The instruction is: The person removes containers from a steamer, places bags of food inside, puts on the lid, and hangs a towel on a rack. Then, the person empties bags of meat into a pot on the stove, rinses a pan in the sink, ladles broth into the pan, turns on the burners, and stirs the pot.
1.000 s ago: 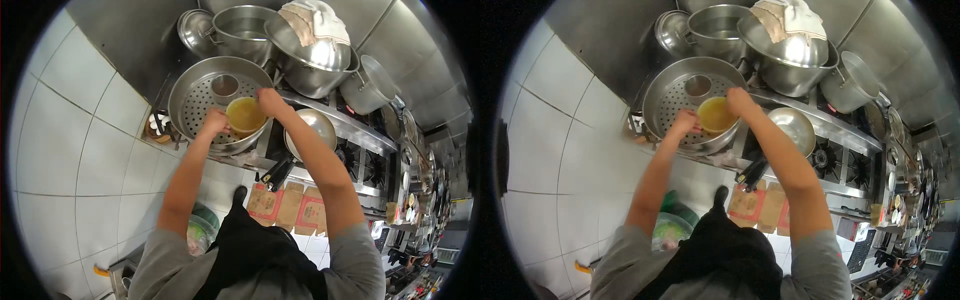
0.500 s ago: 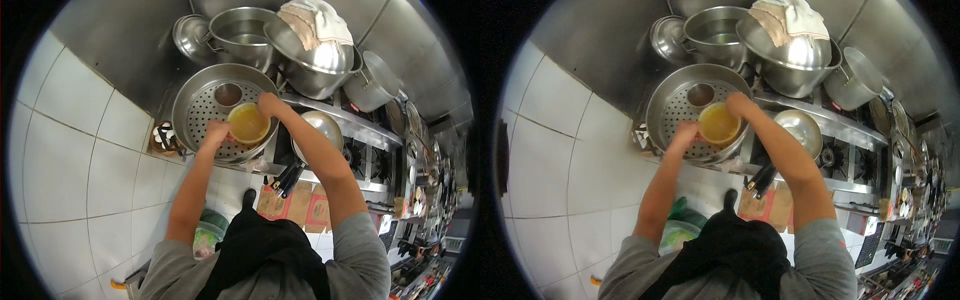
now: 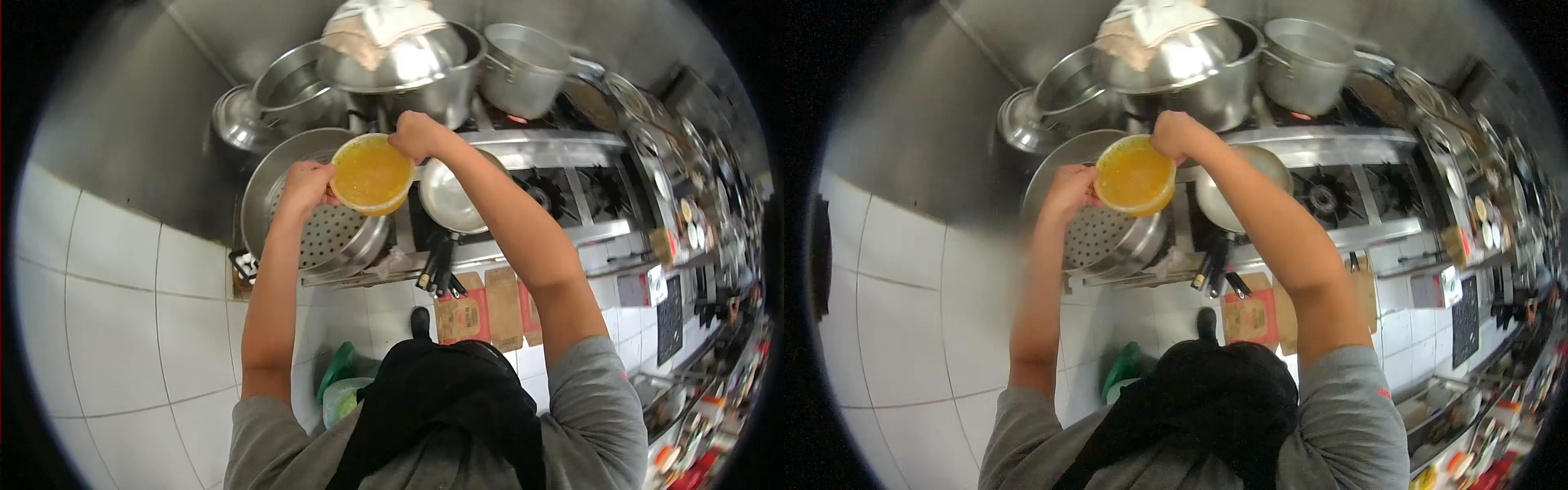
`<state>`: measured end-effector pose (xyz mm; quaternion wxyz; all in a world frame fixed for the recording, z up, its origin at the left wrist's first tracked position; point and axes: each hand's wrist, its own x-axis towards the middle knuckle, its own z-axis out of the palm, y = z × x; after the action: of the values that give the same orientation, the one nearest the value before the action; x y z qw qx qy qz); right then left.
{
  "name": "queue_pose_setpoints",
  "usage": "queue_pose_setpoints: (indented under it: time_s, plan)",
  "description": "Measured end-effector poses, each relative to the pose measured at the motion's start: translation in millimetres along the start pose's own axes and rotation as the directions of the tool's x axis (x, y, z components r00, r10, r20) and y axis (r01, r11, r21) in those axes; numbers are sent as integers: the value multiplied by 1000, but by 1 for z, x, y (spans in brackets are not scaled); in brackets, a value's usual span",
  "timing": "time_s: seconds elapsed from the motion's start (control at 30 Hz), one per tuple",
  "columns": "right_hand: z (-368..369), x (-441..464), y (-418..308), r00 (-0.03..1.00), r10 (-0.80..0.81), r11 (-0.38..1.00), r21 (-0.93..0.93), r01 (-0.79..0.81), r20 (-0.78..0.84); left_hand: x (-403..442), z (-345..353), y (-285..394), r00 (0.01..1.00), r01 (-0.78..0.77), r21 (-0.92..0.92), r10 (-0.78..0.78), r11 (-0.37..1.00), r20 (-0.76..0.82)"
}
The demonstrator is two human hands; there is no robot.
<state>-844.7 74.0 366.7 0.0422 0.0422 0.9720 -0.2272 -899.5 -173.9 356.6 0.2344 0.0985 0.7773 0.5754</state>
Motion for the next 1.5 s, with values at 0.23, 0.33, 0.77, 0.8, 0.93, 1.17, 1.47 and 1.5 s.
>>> queue_pose_setpoints:
  time_s: [0.23, 0.33, 0.77, 0.8, 0.93, 1.17, 1.47, 1.5]
  plan:
    - [-42, -164, 116, 968, 233, 967, 128, -221, -88, -38, 161, 45, 952, -71, 85, 42, 994, 303]
    - [-40, -253, 182, 919, 373, 915, 211, -343, -125, -62, 252, 50, 888, -124, 143, 45, 982, 458]
    - [-2, -782, 323, 120, 978, 203, 648, -734, -169, -313, 726, 13, 294, -459, 118, 26, 881, 955]
    - [5, -824, 326, 41, 985, 148, 694, -704, -167, -347, 760, 9, 255, -499, 96, 40, 861, 966]
    - [39, -978, 328, -210, 965, -2, 795, -607, -158, -464, 895, -23, -5, -588, 4, -9, 808, 1000]
    - [144, -1221, 373, -586, 809, -330, 787, -521, -49, -685, 1088, -92, -321, -689, -162, -98, 706, 942]
    - [153, -1408, 352, -756, 648, -379, 901, -214, 93, -895, 1215, -94, -566, -751, -424, -164, 507, 808]
    - [140, -1423, 347, -747, 656, -343, 924, -169, 107, -914, 1229, -90, -574, -739, -401, -195, 541, 795]
